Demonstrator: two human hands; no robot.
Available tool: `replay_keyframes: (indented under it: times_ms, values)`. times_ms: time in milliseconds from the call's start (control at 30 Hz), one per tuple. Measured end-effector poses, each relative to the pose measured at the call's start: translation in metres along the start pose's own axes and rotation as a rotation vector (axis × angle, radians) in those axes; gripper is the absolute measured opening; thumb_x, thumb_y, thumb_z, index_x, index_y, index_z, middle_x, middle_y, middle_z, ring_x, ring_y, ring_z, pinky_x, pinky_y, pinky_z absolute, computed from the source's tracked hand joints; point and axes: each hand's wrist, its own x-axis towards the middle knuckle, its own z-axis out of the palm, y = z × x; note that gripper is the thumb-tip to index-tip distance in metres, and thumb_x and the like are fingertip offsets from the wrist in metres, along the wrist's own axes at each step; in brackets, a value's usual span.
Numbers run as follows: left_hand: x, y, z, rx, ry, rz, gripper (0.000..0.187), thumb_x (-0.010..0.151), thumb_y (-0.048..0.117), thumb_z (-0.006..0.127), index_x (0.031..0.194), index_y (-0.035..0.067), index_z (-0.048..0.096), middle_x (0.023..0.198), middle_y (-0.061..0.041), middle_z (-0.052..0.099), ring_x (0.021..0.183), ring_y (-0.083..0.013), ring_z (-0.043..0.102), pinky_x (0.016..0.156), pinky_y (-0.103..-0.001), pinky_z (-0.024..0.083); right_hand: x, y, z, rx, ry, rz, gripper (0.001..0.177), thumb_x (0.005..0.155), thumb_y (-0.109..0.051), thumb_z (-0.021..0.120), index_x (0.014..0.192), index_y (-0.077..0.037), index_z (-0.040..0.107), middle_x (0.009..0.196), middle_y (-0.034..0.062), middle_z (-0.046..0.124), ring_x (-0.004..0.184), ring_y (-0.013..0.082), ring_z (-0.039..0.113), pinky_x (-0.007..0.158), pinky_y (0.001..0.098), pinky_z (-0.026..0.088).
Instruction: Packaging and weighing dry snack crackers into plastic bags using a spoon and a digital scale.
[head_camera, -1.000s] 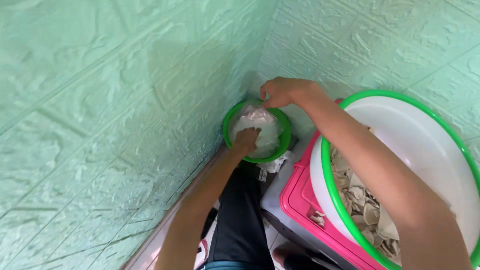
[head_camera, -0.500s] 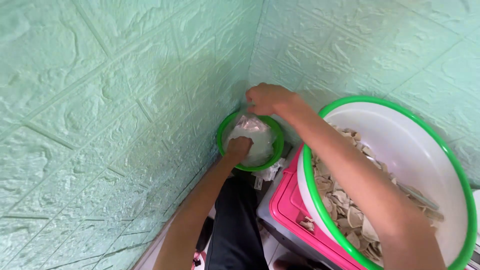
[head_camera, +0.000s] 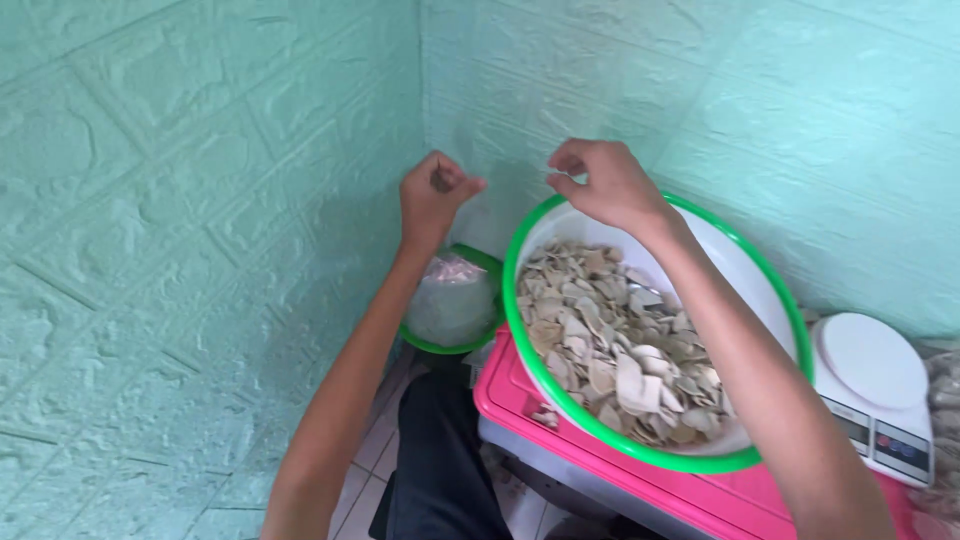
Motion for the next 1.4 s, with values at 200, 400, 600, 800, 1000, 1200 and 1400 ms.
replay_keyframes:
  times_ms: [200,400,600,800,1000,1200,1400]
  values:
    - [-0.005,0.003,0.009,0.044,0.013,0.203,0.009,0.092,0.019,0.075,0.096,0.011,0.073,0.090,-0.013,0.076,0.091,-0.0313,0.074,0.087,-0.042,0.055,-0.065,0.046,-0.019,0.185,0.001,-0.008,0.029,0.090,-0.016,0.066,0.115,-0.003,0.072,0.108,0.0218,0.075,0.107,0.0368,0.071,0.090,0.0462,0.058]
    - [-0.043,-0.159,0.005,0.460,0.026,-0.049,0.033,0.065,0.029,0.084,0.080,0.008,0.063,0.081,-0.016,0.068,0.089,-0.0415,0.069,0.087,-0.056,0.050,-0.106,0.063,-0.025,0.279,-0.036,0.076,0.025,0.092,-0.011,0.066,0.115,-0.004,0.072,0.109,0.0189,0.076,0.111,0.0337,0.071,0.090,0.0439,0.058]
    - [-0.107,-0.230,-0.007,0.548,-0.049,-0.485,0.064,0.081,0.060,0.085,0.112,0.005,0.077,0.103,-0.017,0.076,0.103,-0.0387,0.072,0.090,-0.047,0.056,-0.129,0.066,-0.026,0.299,-0.026,0.118,0.023,0.090,-0.013,0.068,0.111,-0.005,0.073,0.106,0.0181,0.077,0.108,0.0346,0.073,0.090,0.0445,0.059]
    - [-0.126,-0.267,-0.002,0.292,0.062,-0.626,0.038,0.095,0.040,0.071,0.107,0.004,0.077,0.077,-0.014,0.074,0.074,-0.0284,0.076,0.074,-0.041,0.058,-0.131,0.074,-0.020,0.263,-0.063,0.121,0.021,0.093,-0.017,0.067,0.110,-0.007,0.073,0.107,0.0150,0.078,0.108,0.0327,0.074,0.091,0.0436,0.059]
    - [-0.083,-0.218,-0.016,0.326,-0.012,-0.537,0.020,0.083,0.031,0.069,0.086,0.015,0.080,0.063,-0.011,0.066,0.061,-0.0264,0.066,0.070,-0.036,0.050,-0.129,0.080,-0.008,0.267,-0.064,0.112,0.018,0.095,-0.014,0.065,0.109,-0.006,0.073,0.106,0.0161,0.078,0.106,0.0338,0.074,0.091,0.0434,0.058]
    - [-0.049,-0.104,-0.019,0.370,0.099,-0.155,0.022,0.083,0.028,0.081,0.094,0.009,0.078,0.088,-0.018,0.072,0.088,-0.0442,0.068,0.080,-0.054,0.053,-0.128,0.081,-0.002,0.215,-0.027,0.096,0.018,0.094,-0.014,0.066,0.109,-0.006,0.072,0.104,0.0160,0.078,0.106,0.0340,0.074,0.089,0.0448,0.059]
    - [-0.033,0.088,0.021,-0.107,0.175,0.341,0.014,0.098,0.016,0.077,0.102,0.007,0.066,0.096,-0.009,0.068,0.093,-0.0189,0.067,0.087,-0.036,0.054,-0.122,0.093,0.008,0.249,0.155,0.072,0.024,0.096,-0.012,0.068,0.119,-0.007,0.071,0.109,0.0174,0.076,0.105,0.0331,0.074,0.084,0.0399,0.061]
